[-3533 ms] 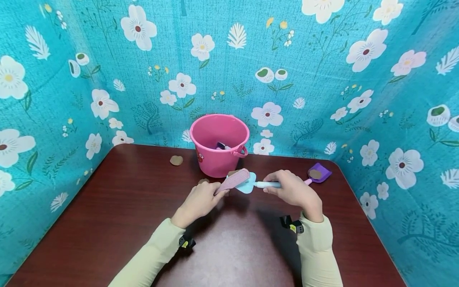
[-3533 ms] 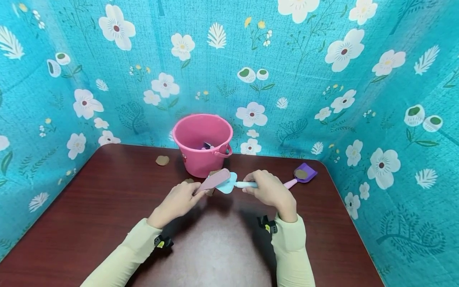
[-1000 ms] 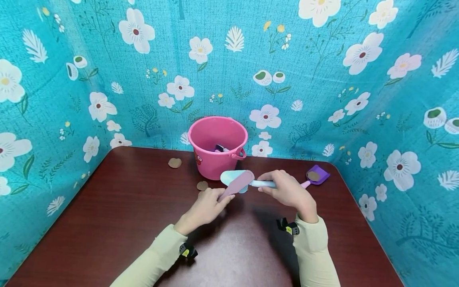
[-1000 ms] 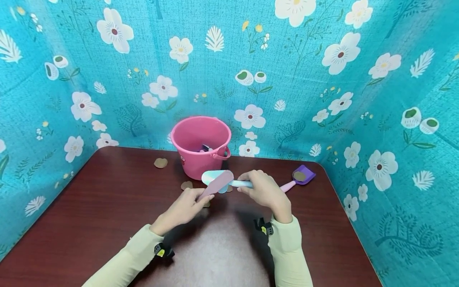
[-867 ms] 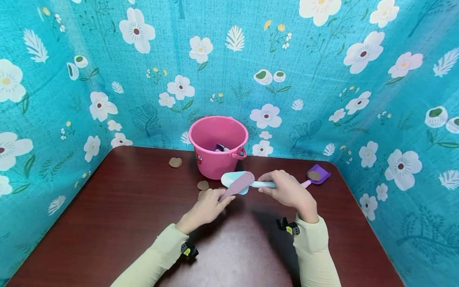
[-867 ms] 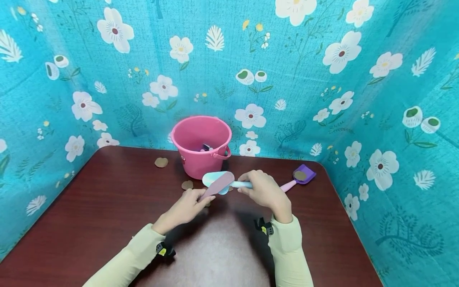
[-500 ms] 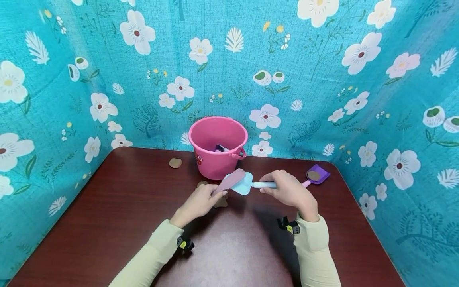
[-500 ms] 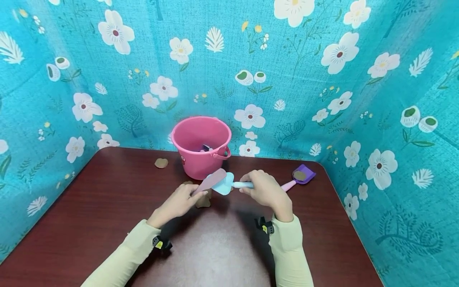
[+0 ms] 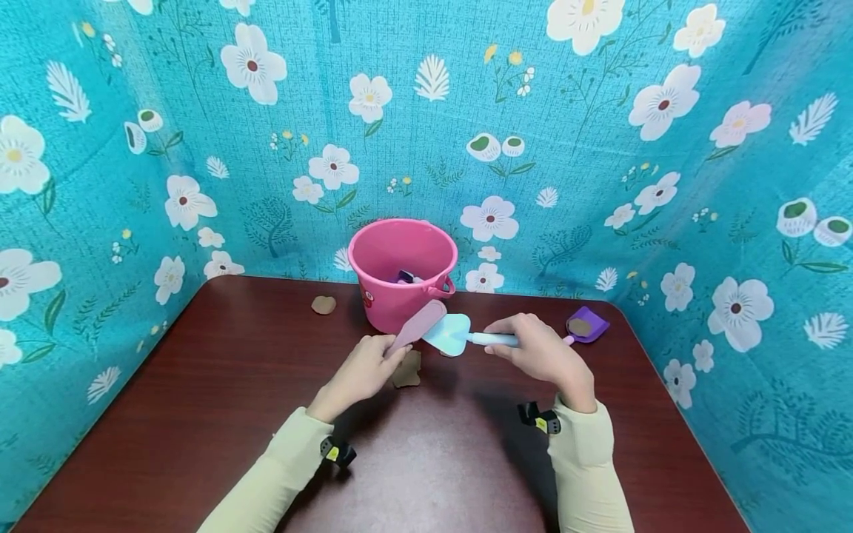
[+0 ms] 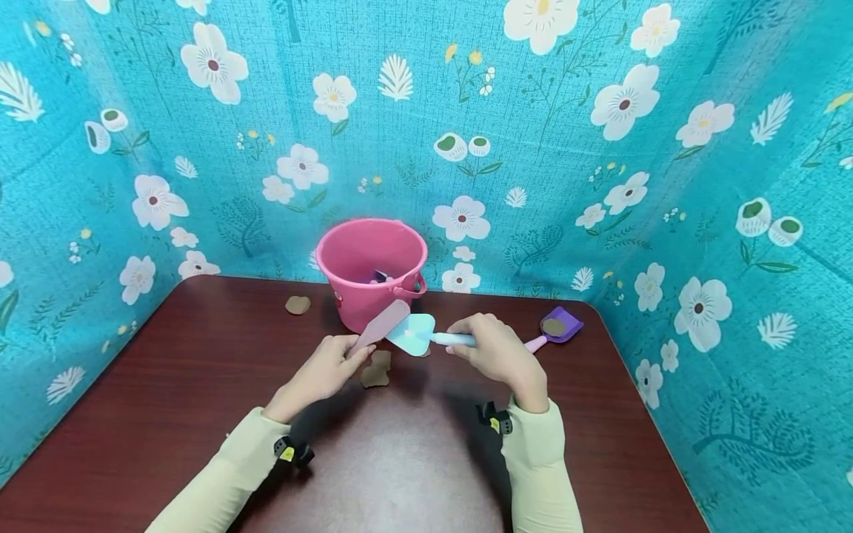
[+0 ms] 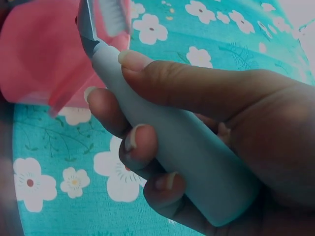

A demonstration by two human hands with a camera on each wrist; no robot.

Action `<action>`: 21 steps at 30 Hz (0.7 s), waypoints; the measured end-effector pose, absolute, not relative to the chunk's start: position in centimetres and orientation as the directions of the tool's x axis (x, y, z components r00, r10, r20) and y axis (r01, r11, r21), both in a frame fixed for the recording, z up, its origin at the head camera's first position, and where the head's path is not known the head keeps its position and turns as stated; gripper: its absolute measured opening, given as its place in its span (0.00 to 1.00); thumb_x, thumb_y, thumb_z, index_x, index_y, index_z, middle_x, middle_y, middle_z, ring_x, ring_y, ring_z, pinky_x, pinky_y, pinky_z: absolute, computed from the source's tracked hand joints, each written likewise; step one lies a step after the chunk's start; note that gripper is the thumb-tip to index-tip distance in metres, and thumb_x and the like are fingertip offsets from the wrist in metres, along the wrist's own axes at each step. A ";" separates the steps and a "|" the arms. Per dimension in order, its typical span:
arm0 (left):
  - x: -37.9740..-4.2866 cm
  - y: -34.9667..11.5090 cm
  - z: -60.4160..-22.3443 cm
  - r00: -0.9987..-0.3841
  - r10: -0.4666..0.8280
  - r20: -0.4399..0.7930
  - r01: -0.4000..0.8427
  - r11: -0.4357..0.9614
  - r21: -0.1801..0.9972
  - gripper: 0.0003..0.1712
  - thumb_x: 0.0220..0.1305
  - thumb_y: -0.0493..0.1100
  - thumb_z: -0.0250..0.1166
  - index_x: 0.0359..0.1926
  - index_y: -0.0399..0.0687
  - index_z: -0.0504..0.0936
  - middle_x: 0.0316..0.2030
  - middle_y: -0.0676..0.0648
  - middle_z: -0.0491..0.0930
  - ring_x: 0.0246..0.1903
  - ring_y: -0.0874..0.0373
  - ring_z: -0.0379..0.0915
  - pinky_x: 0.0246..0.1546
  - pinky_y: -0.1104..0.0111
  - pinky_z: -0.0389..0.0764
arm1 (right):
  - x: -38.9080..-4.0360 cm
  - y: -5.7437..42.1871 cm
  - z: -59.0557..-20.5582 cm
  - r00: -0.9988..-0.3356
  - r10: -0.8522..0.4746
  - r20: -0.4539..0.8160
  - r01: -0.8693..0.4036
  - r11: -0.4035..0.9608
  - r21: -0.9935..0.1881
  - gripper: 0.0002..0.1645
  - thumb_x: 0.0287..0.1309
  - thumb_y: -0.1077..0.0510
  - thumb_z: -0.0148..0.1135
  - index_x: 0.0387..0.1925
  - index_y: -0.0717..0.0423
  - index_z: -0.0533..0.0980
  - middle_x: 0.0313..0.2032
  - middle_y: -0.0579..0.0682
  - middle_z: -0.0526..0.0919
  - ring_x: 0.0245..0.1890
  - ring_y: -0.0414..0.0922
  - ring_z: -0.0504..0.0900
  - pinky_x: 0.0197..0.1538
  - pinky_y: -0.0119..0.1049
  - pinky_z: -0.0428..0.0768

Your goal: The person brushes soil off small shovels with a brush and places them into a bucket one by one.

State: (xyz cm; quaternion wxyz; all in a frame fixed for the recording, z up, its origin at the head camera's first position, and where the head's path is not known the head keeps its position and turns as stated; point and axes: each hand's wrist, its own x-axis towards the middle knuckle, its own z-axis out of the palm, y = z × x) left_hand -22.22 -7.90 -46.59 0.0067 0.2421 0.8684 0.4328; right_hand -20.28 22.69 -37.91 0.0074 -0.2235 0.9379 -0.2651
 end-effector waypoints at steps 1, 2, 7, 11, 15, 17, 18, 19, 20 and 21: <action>-22.0 -7.7 -46.5 -0.876 0.437 0.205 0.426 0.499 0.755 0.14 0.75 0.46 0.61 0.30 0.48 0.77 0.15 0.54 0.66 0.14 0.65 0.58 0.16 0.72 0.63 | -20.3 22.5 -38.0 -0.898 -0.429 0.101 -0.419 0.759 -0.499 0.12 0.59 0.58 0.73 0.45 0.55 0.86 0.34 0.43 0.87 0.32 0.40 0.79 0.39 0.38 0.80; -21.8 -7.5 -46.5 -0.869 0.448 0.211 0.438 0.495 0.750 0.14 0.75 0.46 0.60 0.29 0.48 0.77 0.15 0.55 0.66 0.14 0.66 0.59 0.18 0.72 0.64 | -20.3 22.3 -38.0 -0.897 -0.432 0.095 -0.418 0.758 -0.500 0.12 0.59 0.58 0.73 0.45 0.55 0.86 0.34 0.43 0.87 0.31 0.40 0.79 0.39 0.38 0.80; -20.9 -6.4 -46.3 -0.839 0.504 0.205 0.464 0.467 0.753 0.13 0.75 0.43 0.60 0.30 0.48 0.78 0.17 0.56 0.70 0.16 0.67 0.63 0.20 0.73 0.67 | -20.2 21.5 -38.0 -0.888 -0.453 0.082 -0.430 0.751 -0.501 0.11 0.59 0.58 0.74 0.44 0.54 0.86 0.32 0.42 0.87 0.29 0.39 0.79 0.39 0.36 0.81; -20.7 -6.0 -46.6 -0.829 0.524 0.194 0.470 0.466 0.749 0.12 0.75 0.42 0.60 0.31 0.45 0.79 0.19 0.55 0.72 0.17 0.67 0.63 0.18 0.73 0.67 | -20.1 21.3 -37.9 -0.880 -0.465 0.092 -0.446 0.745 -0.497 0.10 0.59 0.58 0.74 0.43 0.54 0.86 0.31 0.41 0.86 0.29 0.38 0.79 0.38 0.36 0.81; -21.2 -6.2 -46.9 -0.832 0.517 0.201 0.472 0.470 0.746 0.12 0.75 0.43 0.60 0.31 0.47 0.79 0.17 0.56 0.69 0.16 0.67 0.60 0.17 0.74 0.64 | -20.0 21.3 -37.8 -0.886 -0.457 0.081 -0.434 0.752 -0.495 0.12 0.59 0.57 0.74 0.44 0.54 0.86 0.33 0.41 0.87 0.30 0.38 0.79 0.40 0.36 0.82; -21.5 -6.5 -47.0 -0.834 0.512 0.208 0.478 0.479 0.736 0.11 0.75 0.43 0.61 0.31 0.48 0.80 0.16 0.56 0.67 0.16 0.67 0.59 0.19 0.74 0.63 | -20.0 21.3 -37.7 -0.889 -0.451 0.079 -0.428 0.757 -0.494 0.13 0.58 0.57 0.74 0.45 0.54 0.86 0.33 0.42 0.87 0.31 0.39 0.80 0.41 0.37 0.82; -21.7 -6.7 -47.0 -0.836 0.506 0.210 0.477 0.483 0.734 0.11 0.74 0.43 0.61 0.31 0.48 0.80 0.15 0.56 0.67 0.15 0.67 0.59 0.19 0.74 0.63 | -20.0 21.4 -37.7 -0.890 -0.450 0.078 -0.427 0.759 -0.492 0.13 0.58 0.57 0.74 0.45 0.54 0.86 0.34 0.42 0.87 0.32 0.39 0.80 0.41 0.37 0.82; -21.9 -6.9 -47.1 -0.840 0.501 0.207 0.473 0.491 0.731 0.12 0.74 0.43 0.62 0.31 0.46 0.80 0.15 0.56 0.66 0.15 0.67 0.59 0.19 0.74 0.62 | -20.0 21.5 -37.6 -0.890 -0.449 0.079 -0.427 0.761 -0.489 0.13 0.58 0.57 0.74 0.45 0.54 0.86 0.34 0.42 0.87 0.32 0.39 0.80 0.41 0.37 0.82; -22.1 -7.0 -47.1 -0.845 0.494 0.206 0.471 0.503 0.725 0.12 0.74 0.43 0.62 0.30 0.46 0.80 0.15 0.56 0.66 0.15 0.67 0.59 0.20 0.73 0.63 | -20.0 21.5 -37.6 -0.891 -0.447 0.079 -0.426 0.763 -0.486 0.13 0.58 0.57 0.74 0.45 0.54 0.86 0.34 0.42 0.87 0.32 0.39 0.80 0.41 0.38 0.82; -22.2 -7.2 -47.2 -0.852 0.485 0.199 0.462 0.515 0.722 0.13 0.74 0.43 0.61 0.30 0.45 0.79 0.15 0.56 0.66 0.15 0.67 0.59 0.20 0.73 0.63 | -20.0 21.6 -37.6 -0.892 -0.446 0.080 -0.426 0.766 -0.481 0.13 0.58 0.57 0.74 0.45 0.54 0.86 0.34 0.42 0.87 0.32 0.39 0.80 0.41 0.38 0.82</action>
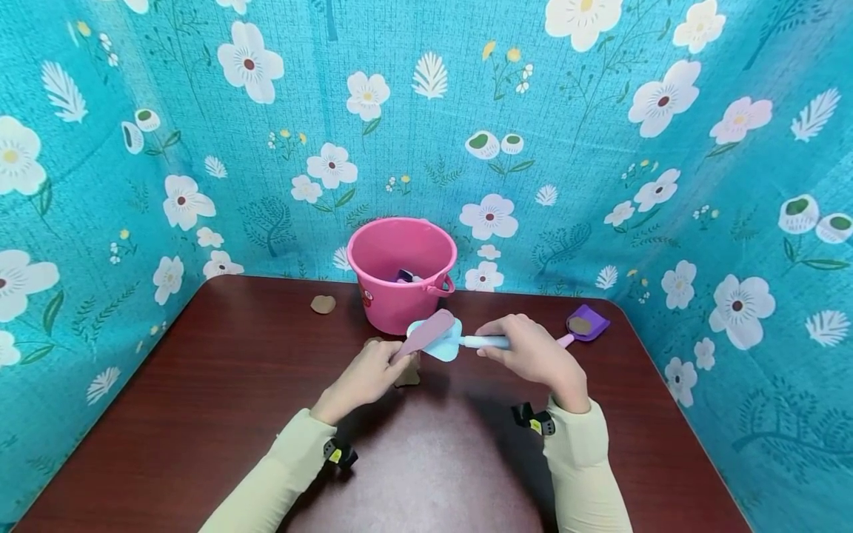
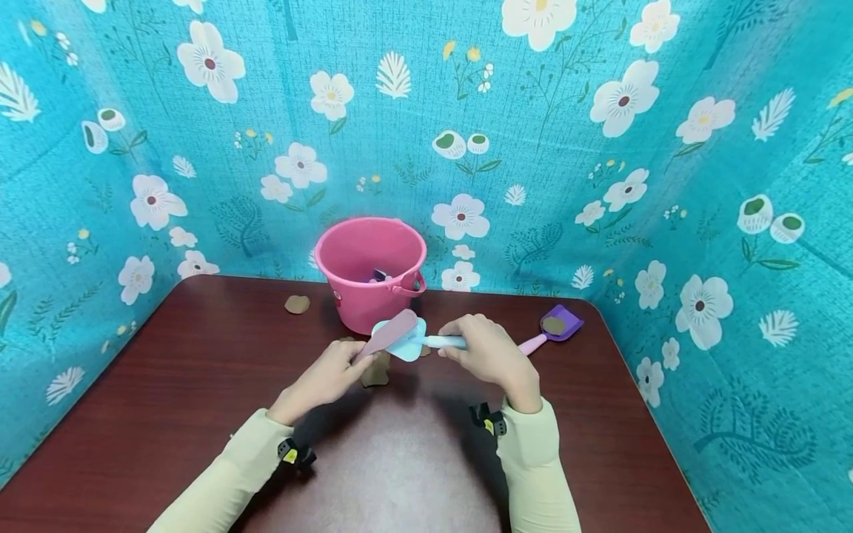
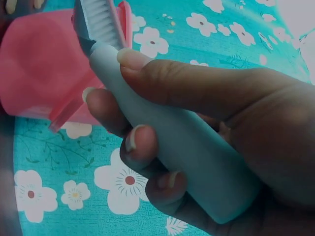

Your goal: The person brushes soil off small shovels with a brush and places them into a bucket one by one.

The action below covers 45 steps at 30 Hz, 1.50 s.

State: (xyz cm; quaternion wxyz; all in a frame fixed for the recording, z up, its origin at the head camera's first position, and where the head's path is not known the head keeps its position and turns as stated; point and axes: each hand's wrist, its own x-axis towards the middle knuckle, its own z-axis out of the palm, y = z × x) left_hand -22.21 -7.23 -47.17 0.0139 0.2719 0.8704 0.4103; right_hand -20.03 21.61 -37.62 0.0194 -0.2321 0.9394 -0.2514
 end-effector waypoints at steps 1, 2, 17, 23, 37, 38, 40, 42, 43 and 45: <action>-22.4 -7.4 -47.2 -0.859 0.474 0.192 0.453 0.529 0.718 0.13 0.74 0.43 0.61 0.30 0.44 0.79 0.15 0.56 0.66 0.15 0.67 0.59 0.20 0.73 0.63 | -20.1 21.7 -37.6 -0.892 -0.445 0.083 -0.428 0.768 -0.476 0.13 0.59 0.57 0.74 0.45 0.54 0.86 0.34 0.42 0.87 0.32 0.39 0.80 0.41 0.38 0.82; -22.5 -7.6 -47.2 -0.865 0.465 0.188 0.445 0.540 0.714 0.14 0.74 0.43 0.61 0.30 0.44 0.79 0.15 0.56 0.66 0.15 0.67 0.59 0.20 0.73 0.63 | -20.1 21.7 -37.6 -0.893 -0.443 0.085 -0.427 0.771 -0.473 0.13 0.59 0.57 0.74 0.45 0.55 0.86 0.33 0.42 0.87 0.33 0.39 0.80 0.41 0.38 0.82; -22.8 -10.3 -46.0 -0.910 0.374 0.178 0.378 0.572 0.728 0.14 0.74 0.47 0.61 0.32 0.45 0.78 0.14 0.52 0.68 0.13 0.62 0.60 0.15 0.70 0.66 | -20.3 22.6 -38.1 -0.922 -0.365 0.127 -0.379 0.791 -0.480 0.15 0.58 0.58 0.74 0.47 0.56 0.86 0.36 0.46 0.87 0.32 0.42 0.80 0.40 0.41 0.80; -22.4 -10.5 -44.9 -0.895 0.358 0.266 0.413 0.439 0.798 0.14 0.74 0.48 0.62 0.33 0.44 0.78 0.16 0.51 0.69 0.13 0.63 0.57 0.13 0.73 0.63 | -20.5 22.4 -38.3 -0.940 -0.323 0.110 -0.338 0.831 -0.442 0.14 0.58 0.58 0.74 0.46 0.55 0.85 0.35 0.47 0.86 0.31 0.44 0.77 0.37 0.41 0.78; -20.6 -7.9 -44.1 -0.824 0.463 0.327 0.517 0.376 0.769 0.11 0.74 0.46 0.62 0.31 0.53 0.78 0.16 0.56 0.68 0.15 0.66 0.59 0.17 0.72 0.64 | -20.3 21.5 -38.2 -0.917 -0.393 0.065 -0.374 0.790 -0.485 0.12 0.60 0.56 0.72 0.45 0.55 0.85 0.32 0.43 0.85 0.29 0.41 0.77 0.37 0.38 0.78; -20.6 -7.6 -44.4 -0.818 0.474 0.325 0.526 0.391 0.755 0.11 0.74 0.47 0.63 0.31 0.53 0.78 0.16 0.56 0.67 0.15 0.66 0.59 0.17 0.72 0.64 | -20.3 21.4 -38.2 -0.913 -0.404 0.067 -0.382 0.782 -0.493 0.12 0.60 0.56 0.72 0.44 0.55 0.85 0.33 0.43 0.85 0.30 0.40 0.77 0.38 0.38 0.79; -20.5 -7.0 -44.9 -0.812 0.493 0.313 0.537 0.419 0.732 0.13 0.74 0.48 0.63 0.30 0.52 0.78 0.15 0.57 0.67 0.15 0.67 0.58 0.17 0.73 0.64 | -20.2 21.3 -38.1 -0.906 -0.418 0.070 -0.392 0.767 -0.508 0.12 0.59 0.56 0.73 0.44 0.55 0.85 0.32 0.42 0.85 0.29 0.40 0.78 0.38 0.37 0.80; -20.4 -6.6 -45.4 -0.810 0.506 0.295 0.541 0.453 0.708 0.13 0.73 0.48 0.63 0.29 0.50 0.78 0.16 0.57 0.67 0.15 0.68 0.58 0.17 0.73 0.64 | -20.1 21.2 -38.0 -0.899 -0.432 0.076 -0.406 0.753 -0.517 0.12 0.59 0.56 0.73 0.44 0.54 0.85 0.33 0.42 0.85 0.30 0.40 0.78 0.38 0.37 0.80; -20.4 -6.4 -45.6 -0.813 0.507 0.285 0.539 0.473 0.697 0.14 0.73 0.49 0.64 0.29 0.50 0.78 0.16 0.58 0.68 0.15 0.68 0.59 0.17 0.73 0.64 | -20.1 21.2 -38.0 -0.896 -0.438 0.077 -0.411 0.749 -0.519 0.12 0.59 0.56 0.74 0.44 0.54 0.85 0.33 0.41 0.85 0.30 0.40 0.78 0.38 0.36 0.81; -20.5 -6.3 -46.0 -0.819 0.503 0.277 0.539 0.510 0.670 0.14 0.73 0.48 0.64 0.28 0.50 0.77 0.16 0.58 0.69 0.15 0.68 0.60 0.17 0.73 0.66 | -20.0 21.2 -37.9 -0.893 -0.443 0.078 -0.415 0.745 -0.523 0.12 0.59 0.56 0.73 0.44 0.54 0.85 0.33 0.42 0.85 0.29 0.40 0.78 0.38 0.36 0.81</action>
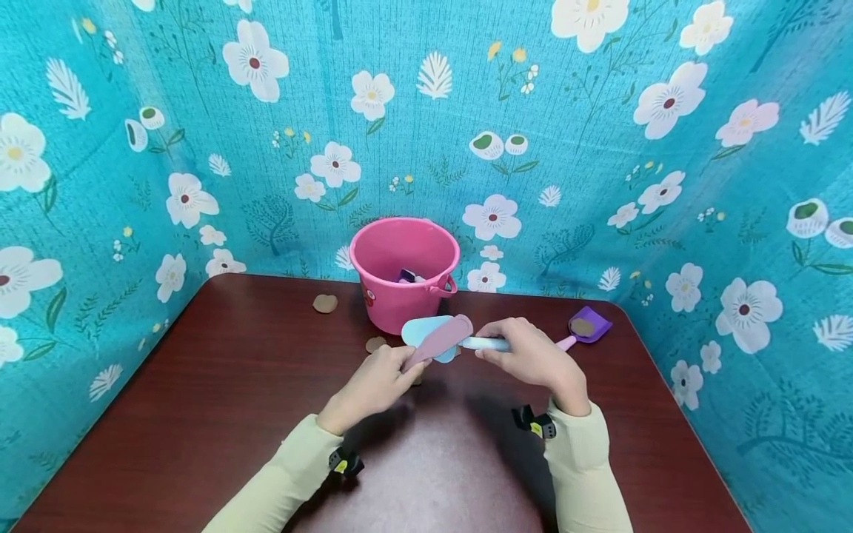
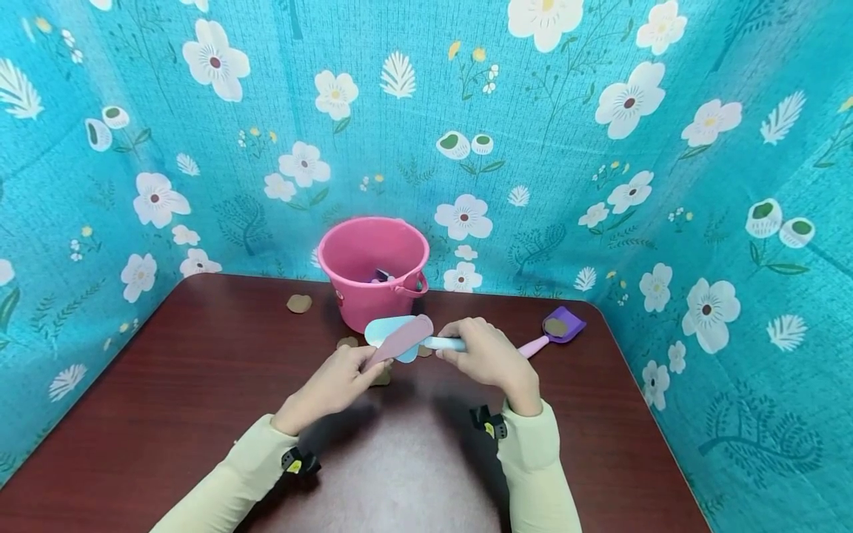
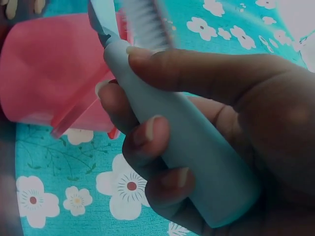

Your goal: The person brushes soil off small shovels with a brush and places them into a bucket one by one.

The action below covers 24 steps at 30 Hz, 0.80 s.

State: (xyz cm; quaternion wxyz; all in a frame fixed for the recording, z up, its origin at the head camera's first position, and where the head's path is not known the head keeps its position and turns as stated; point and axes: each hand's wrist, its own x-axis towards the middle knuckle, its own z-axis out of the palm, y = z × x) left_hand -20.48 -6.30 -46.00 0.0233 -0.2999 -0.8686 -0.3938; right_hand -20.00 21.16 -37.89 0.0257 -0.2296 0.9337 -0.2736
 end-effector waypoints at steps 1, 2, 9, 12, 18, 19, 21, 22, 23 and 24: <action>-20.6 -6.3 -46.2 -0.820 0.498 0.281 0.545 0.533 0.647 0.14 0.73 0.48 0.64 0.28 0.50 0.77 0.16 0.58 0.69 0.15 0.68 0.61 0.17 0.73 0.66 | -19.9 21.2 -37.8 -0.895 -0.441 0.075 -0.412 0.747 -0.522 0.12 0.59 0.56 0.73 0.44 0.54 0.85 0.33 0.41 0.85 0.29 0.40 0.78 0.37 0.36 0.81; -20.8 -6.3 -46.4 -0.821 0.492 0.290 0.553 0.556 0.620 0.14 0.72 0.47 0.64 0.28 0.51 0.77 0.16 0.59 0.69 0.15 0.68 0.61 0.17 0.73 0.67 | -19.9 21.2 -37.8 -0.896 -0.438 0.072 -0.408 0.749 -0.522 0.12 0.59 0.56 0.73 0.44 0.54 0.85 0.32 0.41 0.85 0.29 0.40 0.78 0.37 0.36 0.81; -22.3 -7.7 -46.9 -0.865 0.415 0.282 0.499 0.654 0.568 0.13 0.72 0.46 0.64 0.28 0.53 0.75 0.16 0.57 0.67 0.16 0.66 0.61 0.18 0.72 0.66 | -20.0 21.9 -37.8 -0.907 -0.419 0.043 -0.380 0.771 -0.512 0.11 0.60 0.56 0.72 0.44 0.56 0.86 0.29 0.42 0.84 0.28 0.41 0.76 0.36 0.38 0.79; -22.7 -8.6 -46.9 -0.890 0.376 0.257 0.453 0.667 0.591 0.13 0.73 0.47 0.64 0.29 0.52 0.76 0.16 0.56 0.68 0.15 0.65 0.62 0.17 0.70 0.67 | -20.1 22.2 -37.9 -0.910 -0.411 0.046 -0.377 0.777 -0.504 0.11 0.61 0.56 0.72 0.44 0.56 0.86 0.29 0.42 0.84 0.28 0.41 0.76 0.36 0.39 0.78; -22.7 -9.2 -46.6 -0.904 0.353 0.241 0.419 0.623 0.660 0.12 0.73 0.48 0.63 0.31 0.51 0.77 0.16 0.54 0.70 0.14 0.63 0.64 0.17 0.70 0.69 | -20.1 22.4 -38.1 -0.913 -0.407 0.043 -0.367 0.768 -0.524 0.11 0.61 0.56 0.72 0.44 0.55 0.86 0.29 0.41 0.84 0.28 0.42 0.77 0.36 0.39 0.78; -22.6 -9.1 -46.5 -0.900 0.361 0.245 0.425 0.603 0.675 0.12 0.73 0.48 0.63 0.31 0.51 0.77 0.16 0.54 0.70 0.14 0.64 0.63 0.17 0.70 0.69 | -20.1 22.4 -38.1 -0.911 -0.410 0.043 -0.370 0.766 -0.526 0.10 0.61 0.56 0.71 0.43 0.54 0.86 0.28 0.41 0.84 0.28 0.41 0.76 0.35 0.39 0.78; -22.3 -8.7 -46.4 -0.887 0.385 0.256 0.443 0.551 0.707 0.12 0.73 0.48 0.63 0.32 0.51 0.78 0.16 0.54 0.70 0.14 0.64 0.61 0.16 0.71 0.68 | -20.2 22.2 -38.1 -0.909 -0.413 0.047 -0.374 0.764 -0.526 0.09 0.61 0.56 0.71 0.42 0.53 0.86 0.27 0.40 0.83 0.27 0.41 0.76 0.35 0.38 0.78; -22.1 -8.4 -46.3 -0.876 0.401 0.269 0.461 0.527 0.714 0.12 0.73 0.48 0.63 0.32 0.49 0.78 0.16 0.54 0.69 0.14 0.64 0.61 0.16 0.71 0.68 | -20.2 22.0 -38.1 -0.908 -0.416 0.049 -0.378 0.761 -0.527 0.09 0.61 0.56 0.71 0.42 0.53 0.86 0.27 0.40 0.83 0.27 0.41 0.76 0.34 0.38 0.78; -21.8 -8.1 -46.2 -0.862 0.419 0.284 0.483 0.511 0.711 0.12 0.74 0.48 0.63 0.32 0.50 0.78 0.16 0.55 0.69 0.14 0.65 0.60 0.16 0.71 0.67 | -20.2 21.9 -38.1 -0.905 -0.422 0.050 -0.382 0.758 -0.529 0.09 0.61 0.56 0.71 0.42 0.53 0.86 0.27 0.40 0.83 0.26 0.41 0.75 0.34 0.38 0.78; -21.6 -7.8 -46.1 -0.849 0.436 0.299 0.505 0.498 0.705 0.12 0.74 0.48 0.63 0.32 0.49 0.79 0.17 0.56 0.70 0.15 0.66 0.61 0.17 0.71 0.66 | -20.2 21.7 -38.1 -0.902 -0.429 0.052 -0.389 0.753 -0.531 0.09 0.61 0.56 0.71 0.42 0.53 0.86 0.27 0.40 0.83 0.26 0.41 0.76 0.34 0.37 0.78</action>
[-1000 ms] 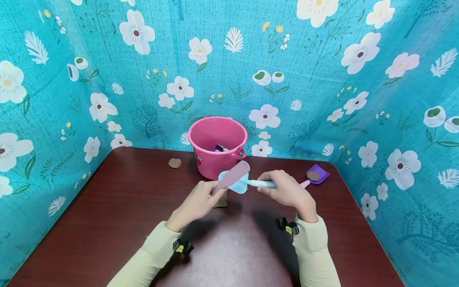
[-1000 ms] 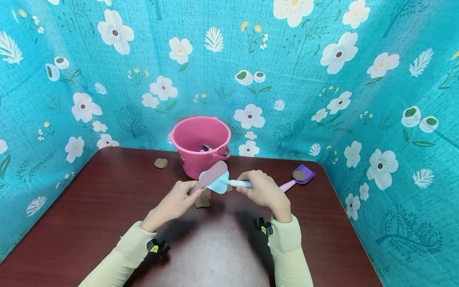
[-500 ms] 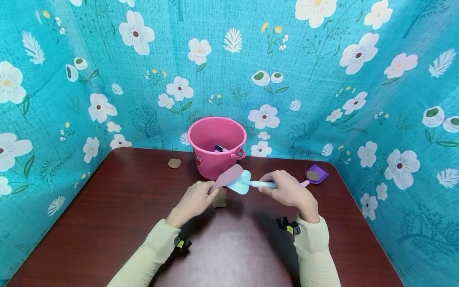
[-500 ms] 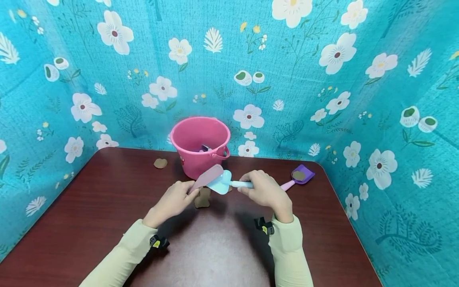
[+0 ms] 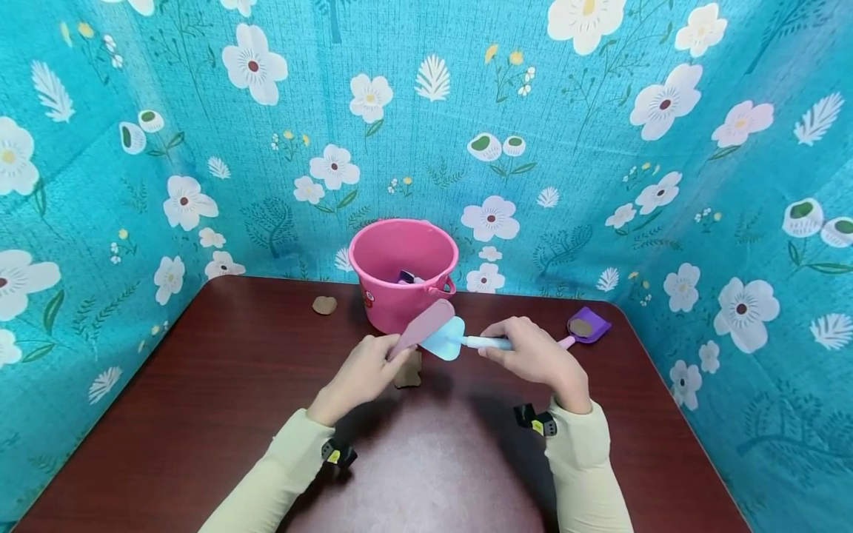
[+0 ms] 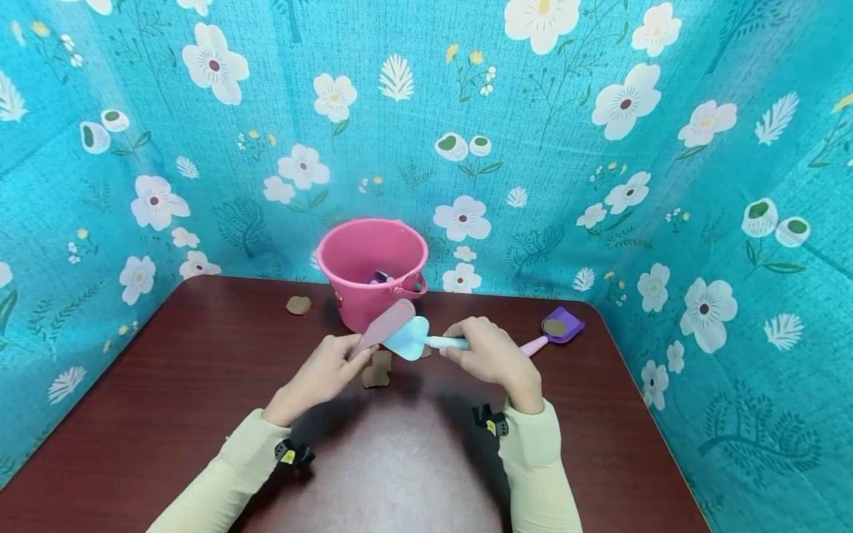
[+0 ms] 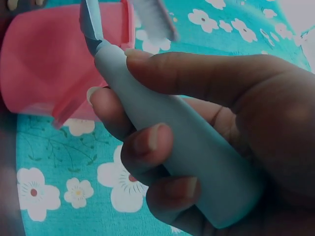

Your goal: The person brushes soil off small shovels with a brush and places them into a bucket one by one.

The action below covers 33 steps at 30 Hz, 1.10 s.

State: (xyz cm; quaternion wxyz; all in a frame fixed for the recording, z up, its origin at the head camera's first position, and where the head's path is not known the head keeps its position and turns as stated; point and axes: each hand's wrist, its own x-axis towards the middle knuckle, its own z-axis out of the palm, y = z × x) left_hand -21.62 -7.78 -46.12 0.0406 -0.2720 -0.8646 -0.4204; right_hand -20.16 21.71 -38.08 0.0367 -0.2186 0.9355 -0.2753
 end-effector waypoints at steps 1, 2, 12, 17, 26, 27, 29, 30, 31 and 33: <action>-21.3 -7.4 -46.1 -0.837 0.454 0.306 0.519 0.482 0.706 0.12 0.74 0.48 0.63 0.32 0.49 0.79 0.17 0.57 0.72 0.16 0.67 0.64 0.18 0.72 0.68 | -20.2 21.6 -38.0 -0.897 -0.439 0.055 -0.398 0.745 -0.535 0.09 0.61 0.56 0.71 0.42 0.54 0.86 0.27 0.40 0.83 0.26 0.41 0.76 0.33 0.37 0.78; -21.1 -7.1 -46.0 -0.826 0.468 0.315 0.535 0.472 0.701 0.12 0.74 0.48 0.63 0.32 0.49 0.79 0.18 0.58 0.72 0.16 0.68 0.64 0.18 0.72 0.68 | -20.2 21.5 -38.0 -0.893 -0.446 0.059 -0.405 0.739 -0.538 0.09 0.62 0.56 0.71 0.43 0.54 0.86 0.28 0.40 0.84 0.26 0.40 0.76 0.33 0.37 0.79; -20.6 -5.7 -46.6 -0.808 0.460 0.368 0.587 0.567 0.578 0.16 0.72 0.45 0.65 0.25 0.54 0.73 0.16 0.60 0.66 0.16 0.69 0.59 0.19 0.73 0.65 | -20.0 21.2 -37.8 -0.871 -0.480 0.107 -0.458 0.713 -0.532 0.11 0.62 0.55 0.71 0.45 0.54 0.86 0.33 0.41 0.86 0.29 0.38 0.79 0.37 0.35 0.81; -21.6 -6.6 -47.1 -0.822 0.426 0.377 0.569 0.605 0.557 0.16 0.71 0.44 0.65 0.25 0.54 0.73 0.14 0.60 0.64 0.16 0.68 0.58 0.18 0.73 0.64 | -20.0 21.7 -37.6 -0.878 -0.466 0.109 -0.452 0.734 -0.507 0.10 0.60 0.55 0.72 0.43 0.53 0.86 0.32 0.41 0.86 0.29 0.38 0.78 0.38 0.36 0.80; -23.2 -9.5 -46.7 -0.892 0.342 0.297 0.453 0.653 0.608 0.13 0.73 0.47 0.63 0.29 0.51 0.75 0.15 0.56 0.68 0.14 0.65 0.62 0.16 0.71 0.66 | -20.1 22.5 -37.5 -0.902 -0.417 0.112 -0.417 0.772 -0.479 0.12 0.60 0.56 0.73 0.44 0.55 0.86 0.31 0.41 0.85 0.30 0.39 0.77 0.38 0.37 0.78; -23.3 -9.8 -46.5 -0.895 0.329 0.300 0.445 0.644 0.622 0.13 0.74 0.47 0.63 0.30 0.51 0.75 0.15 0.55 0.68 0.14 0.64 0.62 0.16 0.70 0.66 | -20.1 22.6 -37.5 -0.902 -0.416 0.116 -0.418 0.770 -0.482 0.12 0.59 0.56 0.73 0.44 0.55 0.86 0.31 0.41 0.86 0.30 0.39 0.77 0.38 0.38 0.78; -23.5 -10.5 -46.1 -0.900 0.297 0.318 0.435 0.626 0.647 0.14 0.74 0.47 0.62 0.29 0.50 0.75 0.14 0.54 0.67 0.13 0.63 0.61 0.15 0.70 0.64 | -20.0 22.7 -37.5 -0.900 -0.417 0.127 -0.423 0.765 -0.486 0.12 0.59 0.57 0.74 0.45 0.54 0.86 0.32 0.41 0.86 0.30 0.39 0.78 0.39 0.38 0.79; -23.6 -10.7 -45.9 -0.900 0.283 0.331 0.435 0.613 0.660 0.14 0.74 0.46 0.63 0.29 0.49 0.75 0.14 0.53 0.66 0.13 0.63 0.59 0.14 0.70 0.62 | -20.0 22.7 -37.4 -0.900 -0.416 0.134 -0.425 0.764 -0.485 0.12 0.58 0.57 0.74 0.44 0.54 0.86 0.32 0.41 0.86 0.30 0.39 0.78 0.39 0.38 0.79; -23.6 -10.9 -45.7 -0.897 0.272 0.348 0.441 0.602 0.666 0.14 0.73 0.46 0.63 0.28 0.49 0.75 0.14 0.53 0.66 0.13 0.62 0.58 0.14 0.70 0.62 | -20.0 22.7 -37.4 -0.898 -0.416 0.142 -0.430 0.762 -0.484 0.13 0.58 0.57 0.75 0.44 0.53 0.86 0.33 0.41 0.86 0.31 0.39 0.78 0.40 0.39 0.79; -23.8 -11.2 -45.3 -0.888 0.257 0.380 0.456 0.581 0.674 0.15 0.73 0.45 0.63 0.28 0.48 0.74 0.14 0.52 0.65 0.13 0.62 0.57 0.14 0.70 0.61 | -20.0 22.7 -37.5 -0.894 -0.416 0.164 -0.441 0.759 -0.479 0.13 0.57 0.58 0.75 0.44 0.53 0.85 0.34 0.41 0.86 0.32 0.40 0.79 0.41 0.40 0.80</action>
